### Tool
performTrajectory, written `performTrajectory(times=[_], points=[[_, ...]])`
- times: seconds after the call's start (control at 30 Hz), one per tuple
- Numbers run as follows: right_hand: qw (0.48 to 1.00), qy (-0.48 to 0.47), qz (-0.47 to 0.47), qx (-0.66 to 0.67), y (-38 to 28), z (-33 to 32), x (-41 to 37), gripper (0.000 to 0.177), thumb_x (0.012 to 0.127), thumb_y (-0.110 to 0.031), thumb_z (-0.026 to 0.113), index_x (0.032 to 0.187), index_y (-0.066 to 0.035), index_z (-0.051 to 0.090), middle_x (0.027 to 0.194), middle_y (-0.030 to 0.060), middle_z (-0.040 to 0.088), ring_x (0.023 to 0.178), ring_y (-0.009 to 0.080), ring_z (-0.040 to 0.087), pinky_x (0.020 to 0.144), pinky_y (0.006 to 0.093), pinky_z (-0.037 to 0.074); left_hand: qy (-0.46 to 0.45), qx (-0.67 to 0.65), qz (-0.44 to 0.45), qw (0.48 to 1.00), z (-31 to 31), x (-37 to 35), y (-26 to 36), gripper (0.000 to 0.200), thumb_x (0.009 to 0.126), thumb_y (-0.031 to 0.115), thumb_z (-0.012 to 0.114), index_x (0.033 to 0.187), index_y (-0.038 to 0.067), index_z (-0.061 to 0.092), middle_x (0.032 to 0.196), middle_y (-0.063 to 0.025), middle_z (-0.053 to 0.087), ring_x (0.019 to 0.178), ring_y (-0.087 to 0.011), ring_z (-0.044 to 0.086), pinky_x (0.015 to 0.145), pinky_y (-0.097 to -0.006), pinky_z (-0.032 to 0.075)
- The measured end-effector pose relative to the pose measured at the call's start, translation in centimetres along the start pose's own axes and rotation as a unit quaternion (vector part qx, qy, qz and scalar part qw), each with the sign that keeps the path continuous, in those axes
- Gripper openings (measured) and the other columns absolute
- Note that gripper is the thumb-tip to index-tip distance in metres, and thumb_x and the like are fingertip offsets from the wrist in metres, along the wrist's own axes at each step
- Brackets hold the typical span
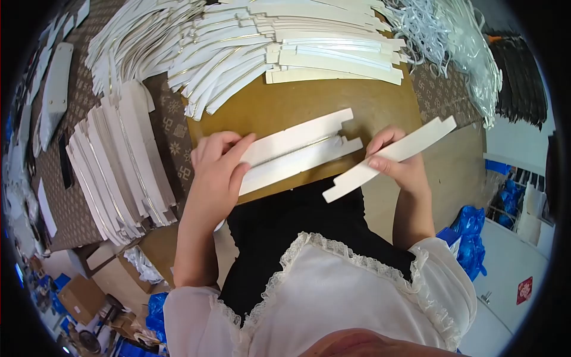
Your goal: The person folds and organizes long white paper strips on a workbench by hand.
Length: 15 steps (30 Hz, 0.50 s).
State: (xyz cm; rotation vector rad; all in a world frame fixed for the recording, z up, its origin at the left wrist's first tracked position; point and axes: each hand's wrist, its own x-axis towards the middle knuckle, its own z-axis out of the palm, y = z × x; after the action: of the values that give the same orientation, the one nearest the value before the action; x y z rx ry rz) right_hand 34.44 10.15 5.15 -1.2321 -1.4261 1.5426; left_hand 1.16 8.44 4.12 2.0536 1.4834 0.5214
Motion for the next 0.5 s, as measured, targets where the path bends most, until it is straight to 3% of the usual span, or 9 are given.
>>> performTrajectory(times=[0.1,0.17,0.23,0.37,0.5], points=[[0.997,-0.041,0.039,0.045,1.1,2.2,-1.1,0.021,0.079,-0.006,0.077,0.091,-0.003,0.059,0.084,0.0084,0.065,0.066,0.0108,0.060,0.056,0.0232,0.048,0.044,-0.040,0.032,0.998,-0.5,-0.6,3.2,0.043,0.077,0.006,0.071,0.120,0.007,0.062,0.114,-0.0068,0.058,0.106,-0.0231,0.052,0.092,-0.0399,0.038],[0.995,-0.077,-0.057,0.029,2.3,4.8,-1.3,0.024,0.080,-0.003,0.075,0.097,0.000,0.059,0.086,0.0100,0.065,0.061,0.0104,0.060,0.050,0.0210,0.045,0.064,-0.062,0.047,0.995,0.4,-1.0,5.0,0.044,0.077,0.007,0.073,0.120,0.008,0.062,0.112,-0.0064,0.059,0.105,-0.0222,0.053,0.091,-0.0403,0.040],[0.994,-0.072,-0.037,0.076,2.0,6.7,-1.3,0.025,0.081,-0.002,0.074,0.099,0.001,0.058,0.087,0.0107,0.065,0.062,0.0109,0.060,0.051,0.0213,0.046,-0.029,-0.299,-0.053,0.952,1.5,-1.4,6.2,0.035,0.075,-0.001,0.073,0.110,0.004,0.067,0.098,-0.0075,0.067,0.087,-0.0166,0.062,0.073,-0.0315,0.048],[0.980,-0.024,-0.006,0.196,2.2,6.5,-1.6,0.026,0.083,0.001,0.071,0.105,0.003,0.056,0.090,0.0126,0.063,0.063,0.0126,0.061,0.052,0.0225,0.050,-0.034,-0.248,-0.060,0.966,0.9,-1.3,4.8,0.021,0.073,-0.003,0.076,0.093,0.001,0.071,0.080,-0.0058,0.067,0.072,-0.0142,0.061,0.064,-0.0257,0.046],[0.968,0.082,-0.014,0.239,3.6,4.1,-2.7,0.026,0.085,0.004,0.068,0.107,0.003,0.054,0.092,0.0140,0.061,0.066,0.0146,0.062,0.055,0.0233,0.053,-0.017,-0.241,-0.125,0.962,-0.7,-1.8,3.3,0.012,0.072,-0.003,0.076,0.083,0.000,0.072,0.077,-0.0051,0.066,0.074,-0.0139,0.060,0.065,-0.0255,0.045]])
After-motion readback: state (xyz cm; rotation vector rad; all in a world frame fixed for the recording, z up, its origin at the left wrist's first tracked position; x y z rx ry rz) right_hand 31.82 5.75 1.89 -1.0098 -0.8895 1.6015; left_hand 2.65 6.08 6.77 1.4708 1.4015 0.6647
